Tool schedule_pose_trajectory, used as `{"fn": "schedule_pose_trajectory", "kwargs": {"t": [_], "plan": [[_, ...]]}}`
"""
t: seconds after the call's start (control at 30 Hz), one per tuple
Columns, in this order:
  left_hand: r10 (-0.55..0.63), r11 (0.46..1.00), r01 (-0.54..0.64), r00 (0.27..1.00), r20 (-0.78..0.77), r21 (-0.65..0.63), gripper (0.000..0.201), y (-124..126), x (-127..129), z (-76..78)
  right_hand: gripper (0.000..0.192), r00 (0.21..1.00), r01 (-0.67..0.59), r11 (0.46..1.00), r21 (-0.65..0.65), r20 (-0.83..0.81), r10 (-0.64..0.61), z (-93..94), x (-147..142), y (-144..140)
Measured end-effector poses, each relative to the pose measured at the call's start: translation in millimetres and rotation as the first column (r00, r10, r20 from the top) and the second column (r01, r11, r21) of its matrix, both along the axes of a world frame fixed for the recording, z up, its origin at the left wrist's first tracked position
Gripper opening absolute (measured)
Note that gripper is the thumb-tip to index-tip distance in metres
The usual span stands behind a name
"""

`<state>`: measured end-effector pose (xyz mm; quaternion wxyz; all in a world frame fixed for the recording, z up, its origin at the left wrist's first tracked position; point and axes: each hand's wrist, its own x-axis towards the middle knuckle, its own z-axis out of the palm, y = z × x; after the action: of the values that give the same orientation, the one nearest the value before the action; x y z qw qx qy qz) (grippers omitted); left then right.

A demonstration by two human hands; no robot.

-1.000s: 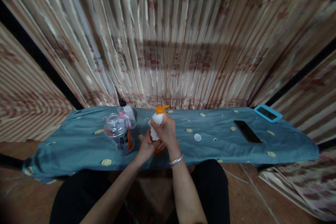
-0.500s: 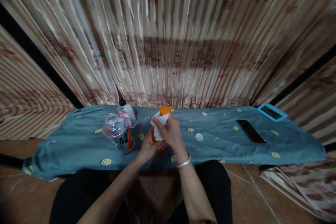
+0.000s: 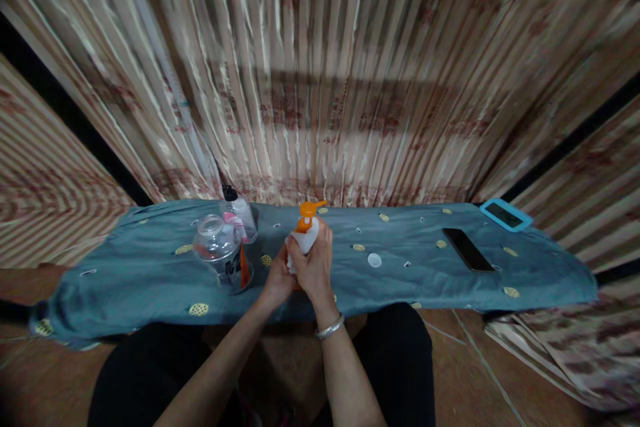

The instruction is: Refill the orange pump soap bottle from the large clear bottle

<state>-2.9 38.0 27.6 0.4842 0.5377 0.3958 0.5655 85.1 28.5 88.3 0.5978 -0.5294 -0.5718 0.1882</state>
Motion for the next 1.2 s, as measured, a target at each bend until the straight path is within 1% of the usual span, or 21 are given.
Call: {"fn": "schedule_pose_trajectory", "kwargs": {"t": [0.07, 0.13, 0.17, 0.23, 0.3, 0.37, 0.4, 0.43, 0.47, 0.5, 0.6, 0.67, 0.73, 0.8, 0.87, 0.93, 0.97, 1.03, 1.13, 1.2], "plan": [[0.016, 0.999, -0.016, 1.000, 0.001, 0.035, 0.057, 0, -1, 0.3, 0.050, 0.998, -0.063, 0.998, 0.020, -0.017, 0.063, -6.6, 3, -4], [0.010, 0.999, -0.010, 1.000, 0.003, 0.048, 0.058, 2, -2, -0.9, 0.052, 0.991, -0.129, 0.992, 0.010, -0.023, 0.129, -7.3, 10, -2], [0.004, 0.999, -0.004, 1.000, -0.003, 0.041, 0.061, 3, -3, -1.4, 0.049, 0.986, -0.166, 0.986, -0.006, -0.017, 0.166, -4.8, 14, 3], [-0.005, 1.000, 0.005, 1.000, -0.024, 0.001, 0.065, 4, -5, -1.1, 0.037, 0.968, -0.251, 0.966, -0.056, 0.010, 0.252, 4.7, 24, 17], [-0.017, 0.999, 0.014, 0.998, -0.054, -0.043, 0.062, 4, -8, 1.6, 0.030, 0.931, -0.356, 0.926, -0.127, 0.032, 0.363, 16.3, 31, 37], [-0.029, 0.998, 0.024, 0.996, -0.082, -0.063, 0.055, 3, -11, 5.6, 0.029, 0.867, -0.483, 0.850, -0.211, 0.019, 0.498, 23.9, 34, 54], [-0.036, 0.997, 0.030, 0.995, -0.091, -0.067, 0.052, 3, -12, 7.2, 0.029, 0.845, -0.519, 0.822, -0.235, 0.000, 0.534, 25.0, 35, 60], [-0.044, 0.997, 0.038, 0.995, -0.092, -0.068, 0.051, 3, -13, 8.1, 0.028, 0.834, -0.538, 0.806, -0.246, -0.020, 0.551, 24.0, 34, 64], [-0.054, 0.996, 0.048, 0.995, -0.084, -0.069, 0.051, 3, -14, 8.2, 0.028, 0.838, -0.537, 0.808, -0.243, -0.040, 0.545, 21.3, 32, 66], [-0.063, 0.996, 0.058, 0.995, -0.071, -0.070, 0.053, 3, -14, 7.5, 0.027, 0.853, -0.517, 0.825, -0.229, -0.059, 0.519, 17.4, 31, 65], [-0.075, 0.996, 0.073, 0.996, -0.047, -0.049, 0.061, 4, -12, 1.7, 0.027, 0.921, -0.388, 0.910, -0.148, -0.104, 0.376, 3.2, 25, 54], [-0.087, 0.996, 0.087, 0.996, -0.035, -0.016, 0.068, 4, -11, -2.4, 0.030, 0.946, -0.309, 0.947, -0.091, -0.133, 0.295, -6.0, 21, 43], [-0.100, 0.995, 0.100, 0.995, -0.017, 0.024, 0.076, 5, -11, -4.7, 0.038, 0.951, -0.269, 0.962, -0.043, -0.169, 0.259, -16.7, 18, 31], [-0.088, 0.994, 0.088, 0.996, -0.010, 0.058, 0.079, 7, -12, -5.1, 0.047, 0.947, -0.249, 0.969, -0.007, -0.211, 0.241, -31.0, 14, 21], [-0.068, 0.994, 0.070, 0.997, -0.019, 0.082, 0.074, 10, -14, -4.8, 0.048, 0.945, -0.234, 0.972, -0.002, -0.234, 0.227, -46.7, 11, 11], [-0.061, 0.993, 0.065, 0.997, -0.036, 0.099, 0.068, 12, -16, -4.7, 0.051, 0.949, -0.230, 0.973, -0.026, -0.227, 0.218, -56.9, 10, 3], [-0.060, 0.993, 0.064, 0.997, -0.048, 0.102, 0.066, 13, -16, -4.8, 0.052, 0.951, -0.232, 0.972, -0.035, -0.220, 0.219, -57.4, 10, 0], [-0.052, 0.993, 0.059, 0.996, -0.070, 0.102, 0.065, 14, -16, -5.4, 0.050, 0.955, -0.228, 0.973, -0.028, -0.200, 0.218, -47.6, 11, -2], [-0.035, 0.996, 0.042, 0.996, -0.086, 0.078, 0.065, 11, -13, -5.9, 0.045, 0.962, -0.226, 0.974, 0.028, -0.152, 0.228, -15.3, 14, 6], [-0.034, 0.998, 0.038, 0.997, -0.073, 0.051, 0.065, 9, -12, -6.0, 0.041, 0.956, -0.265, 0.964, 0.030, -0.119, 0.266, 3.0, 16, 17]]}}
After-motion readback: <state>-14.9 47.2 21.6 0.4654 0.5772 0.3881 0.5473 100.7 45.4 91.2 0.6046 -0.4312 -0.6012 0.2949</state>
